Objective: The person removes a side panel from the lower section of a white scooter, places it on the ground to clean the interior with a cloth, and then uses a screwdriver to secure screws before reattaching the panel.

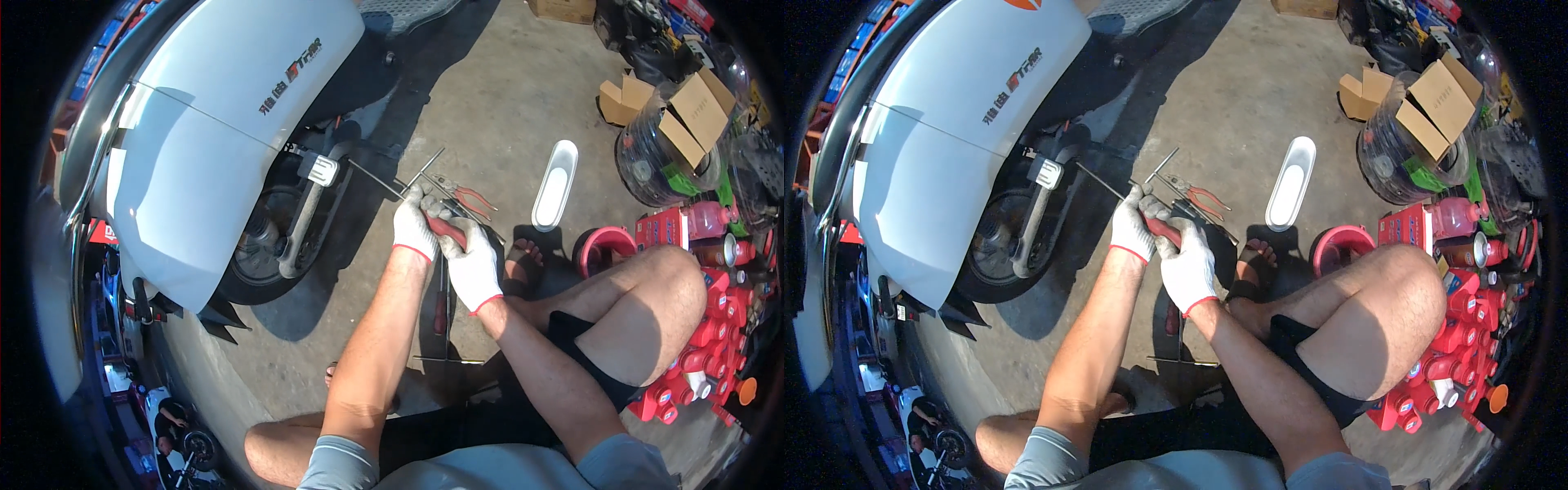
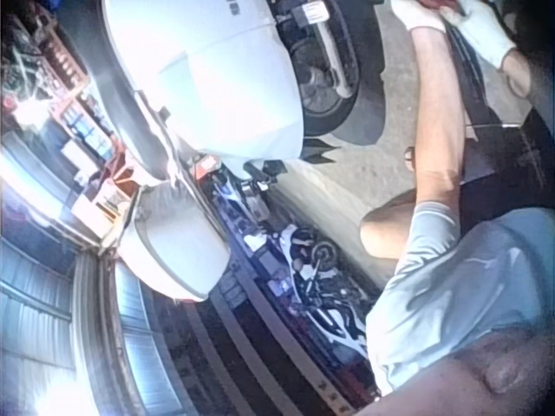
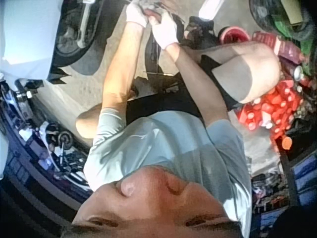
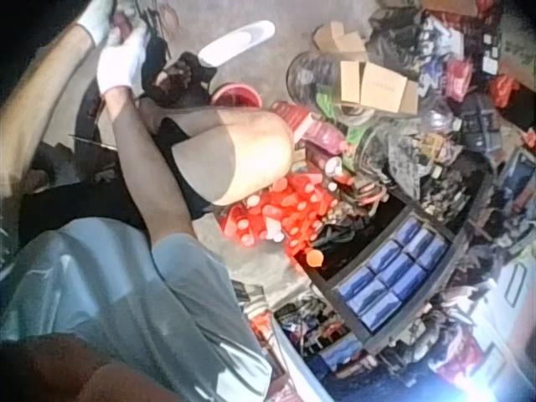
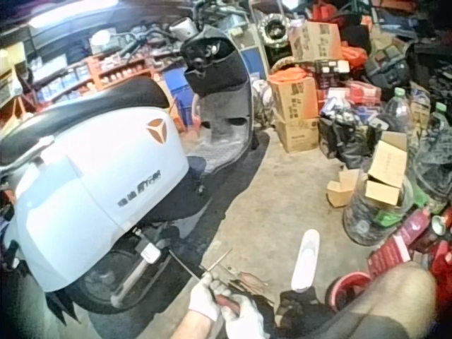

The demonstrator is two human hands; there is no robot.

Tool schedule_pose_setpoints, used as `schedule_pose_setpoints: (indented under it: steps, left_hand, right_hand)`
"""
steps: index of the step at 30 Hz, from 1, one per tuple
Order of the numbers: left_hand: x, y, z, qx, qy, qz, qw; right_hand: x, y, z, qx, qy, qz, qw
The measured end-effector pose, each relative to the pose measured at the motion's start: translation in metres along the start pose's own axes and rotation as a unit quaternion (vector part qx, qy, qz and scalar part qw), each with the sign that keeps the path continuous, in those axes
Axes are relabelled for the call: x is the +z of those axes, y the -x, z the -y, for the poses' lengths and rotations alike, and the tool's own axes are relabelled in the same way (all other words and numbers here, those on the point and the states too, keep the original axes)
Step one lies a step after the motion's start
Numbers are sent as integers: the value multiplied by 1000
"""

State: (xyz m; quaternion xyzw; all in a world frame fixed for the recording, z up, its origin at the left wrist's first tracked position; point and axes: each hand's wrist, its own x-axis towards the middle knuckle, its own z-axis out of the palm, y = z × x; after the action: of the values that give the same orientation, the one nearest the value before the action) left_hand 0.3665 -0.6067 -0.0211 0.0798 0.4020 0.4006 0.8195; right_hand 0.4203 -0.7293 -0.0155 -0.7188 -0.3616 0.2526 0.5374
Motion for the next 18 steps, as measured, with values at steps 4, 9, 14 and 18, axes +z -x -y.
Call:
schedule_pose_setpoints:
  steps: [4,9,14,18]
  left_hand:
    - [-2,-1,-1,-4,0,27,1000]
    - [4,1,0,-6,15,4,1000]
    - [2,-1,-4,15,17,31,999]
    - [8,5,-2,29,-9,74,997]
  right_hand:
    - [-1,0,5,8,-23,0,1000]
    - [-3,-2,8,29,-15,6,999]
    - [-2,-2,20,-17,16,-33,999]
    - [-12,-23,13,-10,-5,-20,1000]
